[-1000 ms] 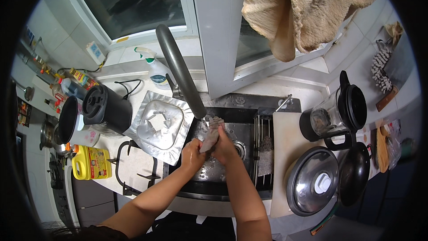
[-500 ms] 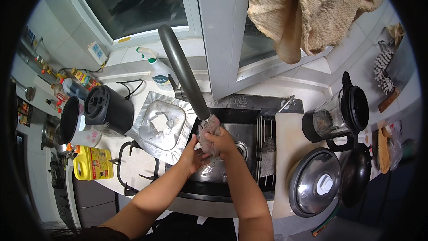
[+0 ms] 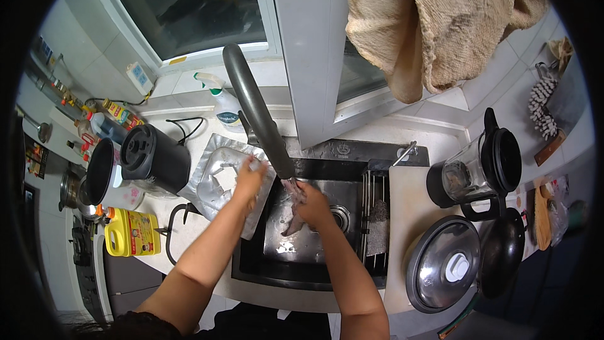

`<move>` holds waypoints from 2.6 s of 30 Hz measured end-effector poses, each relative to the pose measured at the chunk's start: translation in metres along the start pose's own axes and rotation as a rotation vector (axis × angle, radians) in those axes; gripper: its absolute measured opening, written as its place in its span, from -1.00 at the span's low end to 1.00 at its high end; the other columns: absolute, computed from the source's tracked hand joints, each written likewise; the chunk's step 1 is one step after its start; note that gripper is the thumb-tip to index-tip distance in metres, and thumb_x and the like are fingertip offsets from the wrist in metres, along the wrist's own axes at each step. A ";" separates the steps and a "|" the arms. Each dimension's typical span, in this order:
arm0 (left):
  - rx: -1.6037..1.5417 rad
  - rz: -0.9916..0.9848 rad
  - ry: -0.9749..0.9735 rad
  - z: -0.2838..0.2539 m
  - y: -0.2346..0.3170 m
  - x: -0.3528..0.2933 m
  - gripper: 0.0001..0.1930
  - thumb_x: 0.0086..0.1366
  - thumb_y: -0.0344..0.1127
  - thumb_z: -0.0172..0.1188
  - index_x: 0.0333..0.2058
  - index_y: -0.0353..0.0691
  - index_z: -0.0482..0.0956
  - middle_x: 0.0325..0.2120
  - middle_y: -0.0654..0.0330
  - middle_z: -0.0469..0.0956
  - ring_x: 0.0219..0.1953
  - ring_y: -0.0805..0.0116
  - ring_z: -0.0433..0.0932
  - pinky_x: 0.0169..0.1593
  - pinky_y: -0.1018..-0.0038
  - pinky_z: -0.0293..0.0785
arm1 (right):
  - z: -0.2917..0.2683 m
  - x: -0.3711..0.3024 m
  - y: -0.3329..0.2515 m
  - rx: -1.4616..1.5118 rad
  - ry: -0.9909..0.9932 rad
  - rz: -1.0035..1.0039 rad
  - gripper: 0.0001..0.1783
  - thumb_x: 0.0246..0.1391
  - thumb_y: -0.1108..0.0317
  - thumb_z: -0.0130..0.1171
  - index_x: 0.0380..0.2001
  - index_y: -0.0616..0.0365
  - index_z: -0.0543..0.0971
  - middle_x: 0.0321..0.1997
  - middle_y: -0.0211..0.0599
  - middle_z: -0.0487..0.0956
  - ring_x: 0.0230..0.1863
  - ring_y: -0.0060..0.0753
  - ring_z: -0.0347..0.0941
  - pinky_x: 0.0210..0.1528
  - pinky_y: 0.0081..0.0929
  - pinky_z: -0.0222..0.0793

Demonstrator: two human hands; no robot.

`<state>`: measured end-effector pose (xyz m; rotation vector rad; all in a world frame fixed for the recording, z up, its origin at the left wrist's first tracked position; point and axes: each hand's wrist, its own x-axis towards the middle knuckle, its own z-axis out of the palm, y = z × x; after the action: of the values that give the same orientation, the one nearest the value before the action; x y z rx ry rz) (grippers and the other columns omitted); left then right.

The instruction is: The person wipes the stovetop and surrounding countertop with a cloth, then rinses the cloth under running water at the sink. They proceed to wipe the wall tiles and the underside of the range hood with the damp cloth.

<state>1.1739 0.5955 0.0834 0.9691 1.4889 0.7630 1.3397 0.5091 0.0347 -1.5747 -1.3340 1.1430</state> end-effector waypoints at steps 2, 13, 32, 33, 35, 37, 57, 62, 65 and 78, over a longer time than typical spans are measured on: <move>0.101 0.323 0.249 -0.022 -0.007 0.063 -0.24 0.26 -0.10 0.17 0.27 -0.40 0.06 0.23 -0.08 0.22 0.22 0.17 0.25 0.20 0.35 0.20 | 0.000 -0.005 -0.033 0.042 -0.143 0.129 -0.45 -0.13 0.60 0.00 0.04 0.18 0.46 -0.18 -0.16 0.62 -0.18 -0.32 0.57 -0.13 -0.49 0.44; -0.156 0.344 -0.068 -0.014 0.063 0.062 -0.41 0.38 0.04 -0.11 0.19 -0.31 0.23 0.10 0.04 0.35 0.17 0.25 0.26 0.28 0.37 0.05 | -0.002 -0.006 0.000 0.265 -0.106 0.060 -0.62 -0.16 0.68 0.05 -0.16 0.41 0.51 -0.29 -0.12 0.65 -0.25 -0.42 0.60 -0.19 -0.60 0.45; -1.057 -0.708 -0.406 0.057 -0.136 -0.069 -0.61 0.24 -0.28 -0.04 0.06 -0.11 0.40 0.04 0.12 0.43 0.04 0.11 0.44 0.04 0.14 0.44 | 0.034 -0.069 0.065 1.473 0.106 0.353 -0.49 0.16 0.01 0.07 0.05 0.11 0.42 -0.01 -0.24 0.53 0.06 -0.19 0.43 0.10 -0.22 0.35; -0.994 -0.716 -0.480 0.056 -0.117 -0.080 -0.59 0.29 -0.11 -0.03 0.06 -0.10 0.39 0.03 0.13 0.44 0.05 0.14 0.43 0.04 0.14 0.42 | 0.032 -0.071 0.058 1.586 0.083 0.307 -0.49 0.14 0.00 0.08 0.02 0.12 0.43 -0.03 -0.24 0.53 0.03 -0.20 0.45 0.08 -0.24 0.37; -0.824 -0.712 -0.466 0.053 -0.076 -0.100 -0.54 0.27 -0.08 0.07 0.09 -0.13 0.35 0.02 0.15 0.44 0.04 0.17 0.44 -0.01 0.22 0.46 | 0.025 -0.069 0.064 1.615 0.030 0.332 -0.50 0.10 0.03 0.12 -0.02 0.15 0.45 -0.06 -0.23 0.53 -0.03 -0.22 0.47 0.03 -0.29 0.40; -0.612 -0.675 -0.457 0.051 -0.070 -0.105 -0.47 0.22 -0.08 0.19 0.08 -0.19 0.32 -0.04 0.13 0.46 -0.03 0.22 0.48 -0.09 0.32 0.50 | 0.019 -0.062 0.089 1.443 -0.034 0.477 -0.53 0.05 0.11 0.20 -0.06 0.19 0.46 -0.08 -0.21 0.53 -0.10 -0.24 0.50 -0.03 -0.33 0.43; 0.291 -0.483 -0.513 0.060 -0.089 -0.097 -0.72 -0.13 -0.38 0.32 -0.37 -0.27 0.54 -0.57 0.17 0.49 -0.65 0.43 0.41 -0.68 0.50 0.22 | 0.013 -0.041 0.053 0.249 -0.033 0.130 -0.83 -0.32 0.45 0.16 -0.53 0.17 0.43 -0.60 -0.47 0.40 -0.53 -0.59 0.30 -0.49 -0.49 0.28; 0.416 -0.515 -0.576 0.065 -0.085 -0.092 -0.77 -0.11 -0.41 0.26 -0.39 -0.28 0.52 -0.59 0.16 0.46 -0.67 0.41 0.39 -0.72 0.47 0.15 | 0.009 -0.041 0.060 0.171 -0.054 0.169 -0.77 -0.26 0.43 0.21 -0.44 0.15 0.43 -0.47 -0.42 0.46 -0.42 -0.55 0.34 -0.40 -0.50 0.33; 0.290 -0.487 -0.591 0.059 -0.060 -0.095 -0.76 -0.10 -0.44 0.23 -0.36 -0.28 0.51 -0.58 0.14 0.46 -0.68 0.40 0.38 -0.73 0.47 0.13 | -0.003 -0.042 0.033 0.347 -0.044 0.038 -0.48 -0.18 0.34 0.31 -0.07 0.10 0.44 -0.20 -0.32 0.46 -0.18 -0.49 0.36 -0.13 -0.48 0.36; -0.251 -0.773 -0.833 0.050 -0.048 -0.109 -0.69 0.11 -0.56 0.24 -0.15 -0.25 0.44 -0.33 0.09 0.57 -0.61 0.49 0.43 -0.58 0.62 0.33 | -0.039 -0.046 -0.005 0.763 -0.361 0.231 -0.54 0.12 0.34 0.15 0.07 0.30 0.41 -0.39 -0.25 0.59 -0.36 -0.46 0.53 -0.21 -0.46 0.46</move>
<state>1.2175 0.4741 0.0836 0.3600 0.8681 -0.0479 1.3728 0.4644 0.0588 -0.9924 -0.7620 1.8678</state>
